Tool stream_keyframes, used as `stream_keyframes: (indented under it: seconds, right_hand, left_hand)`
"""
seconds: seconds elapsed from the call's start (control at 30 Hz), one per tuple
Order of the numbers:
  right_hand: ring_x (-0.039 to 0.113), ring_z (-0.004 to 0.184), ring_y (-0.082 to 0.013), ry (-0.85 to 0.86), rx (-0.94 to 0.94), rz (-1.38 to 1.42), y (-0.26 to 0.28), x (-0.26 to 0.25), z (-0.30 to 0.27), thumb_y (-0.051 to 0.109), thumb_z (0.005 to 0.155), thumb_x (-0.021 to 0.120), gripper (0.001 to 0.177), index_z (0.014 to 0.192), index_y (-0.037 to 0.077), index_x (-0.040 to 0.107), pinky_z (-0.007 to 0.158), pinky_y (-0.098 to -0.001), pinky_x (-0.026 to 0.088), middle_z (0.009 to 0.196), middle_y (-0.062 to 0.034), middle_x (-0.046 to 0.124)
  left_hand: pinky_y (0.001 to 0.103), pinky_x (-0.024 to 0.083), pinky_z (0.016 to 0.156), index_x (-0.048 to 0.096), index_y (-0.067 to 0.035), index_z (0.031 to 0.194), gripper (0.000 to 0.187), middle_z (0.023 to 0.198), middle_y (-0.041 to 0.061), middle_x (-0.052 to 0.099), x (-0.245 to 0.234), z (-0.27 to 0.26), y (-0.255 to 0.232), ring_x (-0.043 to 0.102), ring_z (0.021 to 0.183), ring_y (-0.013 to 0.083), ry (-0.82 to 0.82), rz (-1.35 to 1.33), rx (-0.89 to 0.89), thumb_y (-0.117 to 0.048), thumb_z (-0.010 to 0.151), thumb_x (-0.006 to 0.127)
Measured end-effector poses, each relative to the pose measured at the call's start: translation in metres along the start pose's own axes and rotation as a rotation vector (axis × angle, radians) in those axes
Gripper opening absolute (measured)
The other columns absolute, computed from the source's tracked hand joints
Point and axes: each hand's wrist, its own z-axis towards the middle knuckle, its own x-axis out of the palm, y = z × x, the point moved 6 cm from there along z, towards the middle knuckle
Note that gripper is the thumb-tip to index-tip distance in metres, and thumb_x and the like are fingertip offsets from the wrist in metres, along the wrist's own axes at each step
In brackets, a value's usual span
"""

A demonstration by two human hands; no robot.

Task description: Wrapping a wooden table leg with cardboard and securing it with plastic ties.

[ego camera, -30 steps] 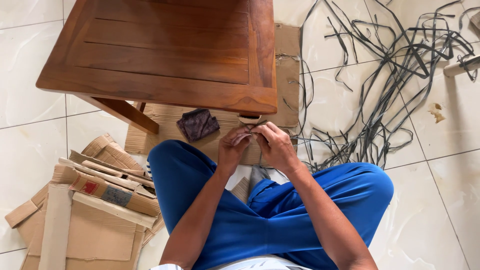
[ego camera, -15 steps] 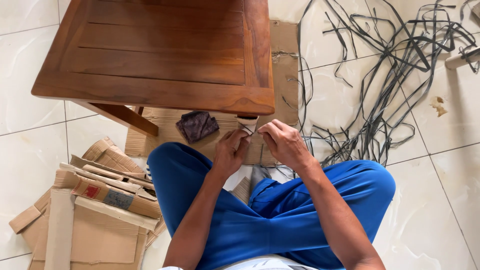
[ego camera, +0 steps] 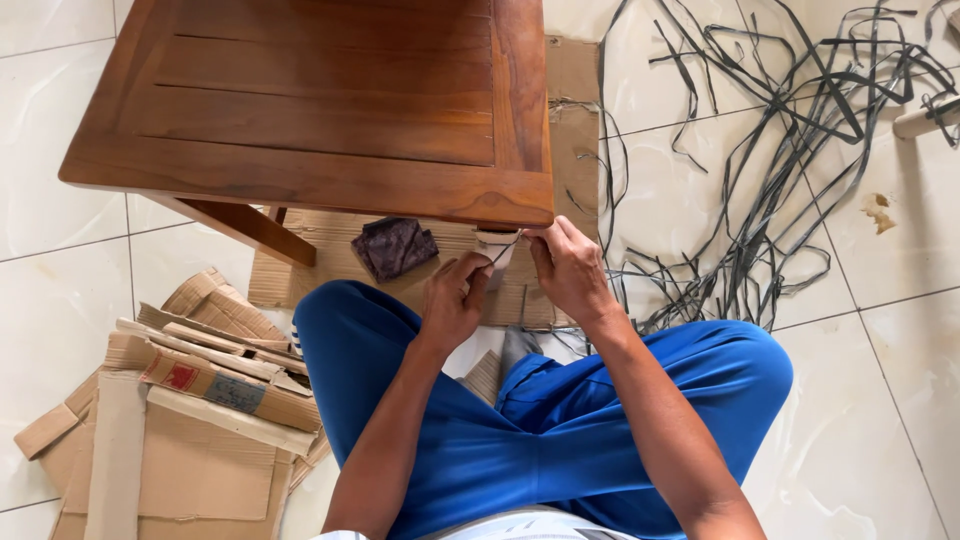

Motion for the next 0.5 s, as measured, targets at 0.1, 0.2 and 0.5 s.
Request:
stream_keyframes:
  seconds: [0.1,0.2,0.5]
  right_hand:
    - [0.068,0.073,-0.0327,-0.020,0.011,0.006,-0.004,0.004,-0.005,0.006,0.096,0.068,0.007,0.100,0.012,0.068,0.063,-0.0414,0.057,0.080,-0.0064,0.055]
    - [0.068,0.075,-0.0345,-0.009,0.014,0.015,-0.009,0.008,-0.010,0.005,0.096,0.067,0.012,0.104,0.012,0.069,0.064,-0.0427,0.057,0.081,-0.0078,0.056]
    - [0.071,0.078,-0.0323,0.060,0.059,0.057,-0.002,0.004,-0.026,0.008,0.095,0.065,0.014,0.106,0.017,0.066,0.066,-0.0412,0.058,0.084,-0.0047,0.060]
  left_hand:
    - [0.047,0.054,0.063,0.067,-0.005,0.098,0.010,0.068,0.020,0.067,-0.002,0.002,-0.013,0.069,0.065,0.0375,0.008,-0.018,0.009,0.004,0.094,0.064]
    - [0.044,0.055,0.063,0.069,-0.006,0.100,0.011,0.068,0.019,0.067,0.002,-0.002,-0.010,0.069,0.064,0.0364,0.006,-0.021,0.030,0.003,0.095,0.065]
    - [0.040,0.055,0.057,0.070,-0.008,0.094,0.013,0.064,0.015,0.065,0.004,-0.002,-0.015,0.066,0.060,0.0344,0.047,-0.020,0.116,0.002,0.097,0.062]
